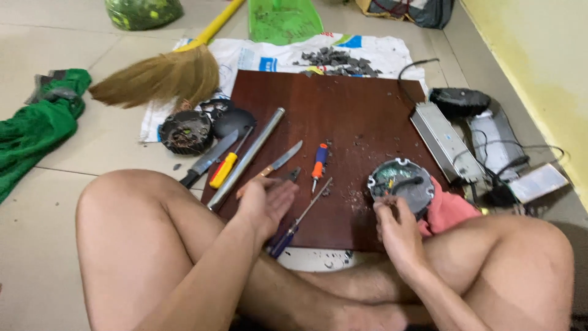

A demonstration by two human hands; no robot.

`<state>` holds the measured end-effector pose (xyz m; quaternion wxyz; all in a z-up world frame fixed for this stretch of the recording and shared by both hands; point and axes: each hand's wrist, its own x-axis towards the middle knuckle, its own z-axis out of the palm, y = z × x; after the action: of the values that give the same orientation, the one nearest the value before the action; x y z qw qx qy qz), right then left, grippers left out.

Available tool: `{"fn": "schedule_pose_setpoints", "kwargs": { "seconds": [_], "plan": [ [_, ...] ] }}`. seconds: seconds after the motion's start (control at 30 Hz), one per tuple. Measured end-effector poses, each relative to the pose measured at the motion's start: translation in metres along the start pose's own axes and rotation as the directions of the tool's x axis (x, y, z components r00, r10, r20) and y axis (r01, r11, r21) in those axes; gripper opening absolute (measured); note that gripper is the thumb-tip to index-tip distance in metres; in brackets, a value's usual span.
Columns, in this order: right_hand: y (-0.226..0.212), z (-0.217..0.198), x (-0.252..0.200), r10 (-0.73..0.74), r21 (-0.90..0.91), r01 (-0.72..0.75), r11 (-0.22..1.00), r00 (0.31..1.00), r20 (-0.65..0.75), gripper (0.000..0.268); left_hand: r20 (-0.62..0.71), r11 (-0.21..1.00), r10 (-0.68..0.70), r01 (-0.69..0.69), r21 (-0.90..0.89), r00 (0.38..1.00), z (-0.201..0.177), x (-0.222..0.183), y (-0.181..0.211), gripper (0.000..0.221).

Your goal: The person sits on the floor and uses pliers and a screwdriver to strip copper wire and scrape residue from a circular electronic component. They repeatedly strip small wire segments and scrape the component's surface, placing debris on a nearby board.

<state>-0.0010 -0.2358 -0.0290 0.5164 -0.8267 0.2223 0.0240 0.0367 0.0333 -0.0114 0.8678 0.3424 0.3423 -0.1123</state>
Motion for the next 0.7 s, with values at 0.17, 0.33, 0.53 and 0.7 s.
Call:
{"fn": "schedule_pose_setpoints", "kwargs": {
  "seconds": [0.17,0.33,0.53,0.7],
  "plan": [
    [0.009,0.009,0.003,-0.190,-0.158,0.189,0.969,0.982,0.007,0.038,-0.136,0.980,0.092,-0.114,-0.161,0.986,-0.037,0.091,0.096,0.044],
    [0.011,0.014,0.007,-0.104,-0.169,0.105,0.980,0.994,0.019,0.033,-0.297,0.946,0.052,-0.142,-0.290,0.954,-0.072,0.132,0.170,0.049],
    [-0.001,0.005,0.004,-0.131,-0.142,0.128,0.982,0.991,-0.012,0.040,-0.114,0.905,0.036,-0.081,-0.417,0.993,-0.070,0.125,0.157,0.025],
    [-0.007,0.004,-0.002,-0.030,-0.043,0.034,0.998,0.997,0.073,0.054,-0.060,0.824,0.197,-0.132,0.551,0.979,0.003,0.013,0.076,0.024]
  ]
}}
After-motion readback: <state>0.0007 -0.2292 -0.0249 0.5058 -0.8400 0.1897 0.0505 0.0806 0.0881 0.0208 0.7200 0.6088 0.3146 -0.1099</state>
